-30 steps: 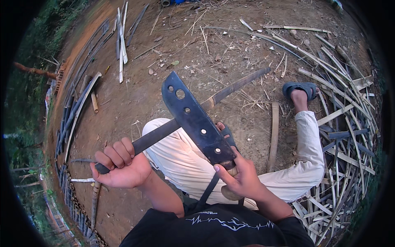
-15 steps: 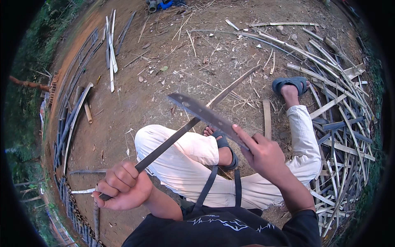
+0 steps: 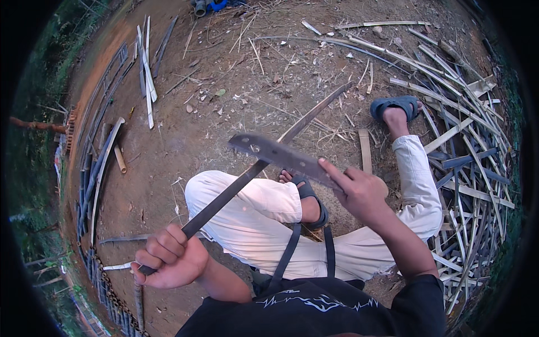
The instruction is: The person shaves a bamboo stick with a machete, removing thin layers of wood while sitting on the ground.
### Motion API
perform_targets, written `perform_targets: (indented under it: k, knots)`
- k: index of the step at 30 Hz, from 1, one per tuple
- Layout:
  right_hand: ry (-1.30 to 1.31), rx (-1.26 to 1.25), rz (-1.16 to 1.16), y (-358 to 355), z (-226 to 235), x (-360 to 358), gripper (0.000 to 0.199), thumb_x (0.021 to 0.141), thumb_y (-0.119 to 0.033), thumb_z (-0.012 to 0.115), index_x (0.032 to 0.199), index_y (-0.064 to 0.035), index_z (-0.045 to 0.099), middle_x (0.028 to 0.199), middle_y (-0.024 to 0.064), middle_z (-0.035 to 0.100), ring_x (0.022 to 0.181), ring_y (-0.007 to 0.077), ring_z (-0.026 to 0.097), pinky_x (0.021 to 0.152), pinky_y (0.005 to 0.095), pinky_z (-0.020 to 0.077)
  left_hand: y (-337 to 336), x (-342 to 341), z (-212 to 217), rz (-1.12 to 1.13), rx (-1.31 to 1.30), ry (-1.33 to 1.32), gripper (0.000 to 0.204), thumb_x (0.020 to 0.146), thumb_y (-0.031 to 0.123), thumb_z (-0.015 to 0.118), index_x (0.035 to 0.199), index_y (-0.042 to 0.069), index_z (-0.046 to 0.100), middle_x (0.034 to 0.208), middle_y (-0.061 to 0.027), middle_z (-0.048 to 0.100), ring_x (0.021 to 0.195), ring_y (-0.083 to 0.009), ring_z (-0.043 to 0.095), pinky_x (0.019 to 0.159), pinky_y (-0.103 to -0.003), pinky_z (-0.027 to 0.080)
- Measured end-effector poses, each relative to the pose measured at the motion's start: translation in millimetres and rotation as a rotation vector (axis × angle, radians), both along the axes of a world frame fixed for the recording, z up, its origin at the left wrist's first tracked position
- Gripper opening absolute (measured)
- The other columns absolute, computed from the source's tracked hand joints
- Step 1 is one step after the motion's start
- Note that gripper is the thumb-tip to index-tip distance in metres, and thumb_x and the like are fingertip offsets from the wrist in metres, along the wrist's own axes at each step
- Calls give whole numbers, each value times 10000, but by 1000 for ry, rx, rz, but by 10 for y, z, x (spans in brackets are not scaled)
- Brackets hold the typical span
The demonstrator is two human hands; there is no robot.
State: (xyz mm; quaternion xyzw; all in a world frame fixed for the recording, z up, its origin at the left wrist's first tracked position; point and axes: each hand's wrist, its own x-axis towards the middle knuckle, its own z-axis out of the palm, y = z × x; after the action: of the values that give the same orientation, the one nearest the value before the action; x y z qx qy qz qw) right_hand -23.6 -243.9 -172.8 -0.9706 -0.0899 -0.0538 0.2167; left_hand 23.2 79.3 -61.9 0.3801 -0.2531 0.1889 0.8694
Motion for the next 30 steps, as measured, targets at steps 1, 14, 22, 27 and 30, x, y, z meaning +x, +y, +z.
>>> perform_targets:
  k: [1, 14, 22, 27, 30]
  knots:
    - [42, 21, -78, -147, -180, 94, 615, 866, -160, 681, 1449, -279, 526, 696, 73, 553, 595, 257, 633, 548, 403, 523, -1, -3, -9, 9, -4, 15, 502, 1011, 450, 364, 601, 183, 252, 463, 28, 215, 427, -94, 126, 518, -305, 189]
    - [228, -46, -287, -749, -766, 200, 610, 856, -167, 679, 1440, -223, 514, 831, 152, 654, 724, 333, 694, 616, 443, 561, 116, -55, -32, 68, -35, 95, 463, 1007, 405, 355, 617, 181, 246, 483, 27, 197, 451, -103, 130, 521, -315, 180]
    - [-19, 62, 49, 231, 54, -122, 621, 827, -215, 740, 1422, -232, 564, 709, 59, 536, 594, 227, 621, 545, 387, 509, 608, -259, 566, -20, 56, 42, 388, 979, 238, 444, 634, 189, 272, 520, 40, 200, 455, -100, 147, 519, -297, 186]
    - [-10, 128, 47, 376, -150, 102, 593, 844, -230, 726, 1414, -229, 567, 699, 70, 546, 613, 230, 634, 559, 386, 514, 694, -368, 913, 11, 208, -45, 336, 956, 178, 455, 655, 179, 307, 509, 41, 225, 455, -85, 179, 504, -266, 208]
    - [205, 104, -150, -70, -839, 329, 583, 853, -163, 661, 1417, -247, 543, 909, 157, 698, 682, 312, 705, 578, 423, 568, 756, -424, 895, 66, 194, -37, 342, 956, 167, 469, 654, 176, 307, 513, 41, 229, 458, -85, 182, 514, -270, 213]
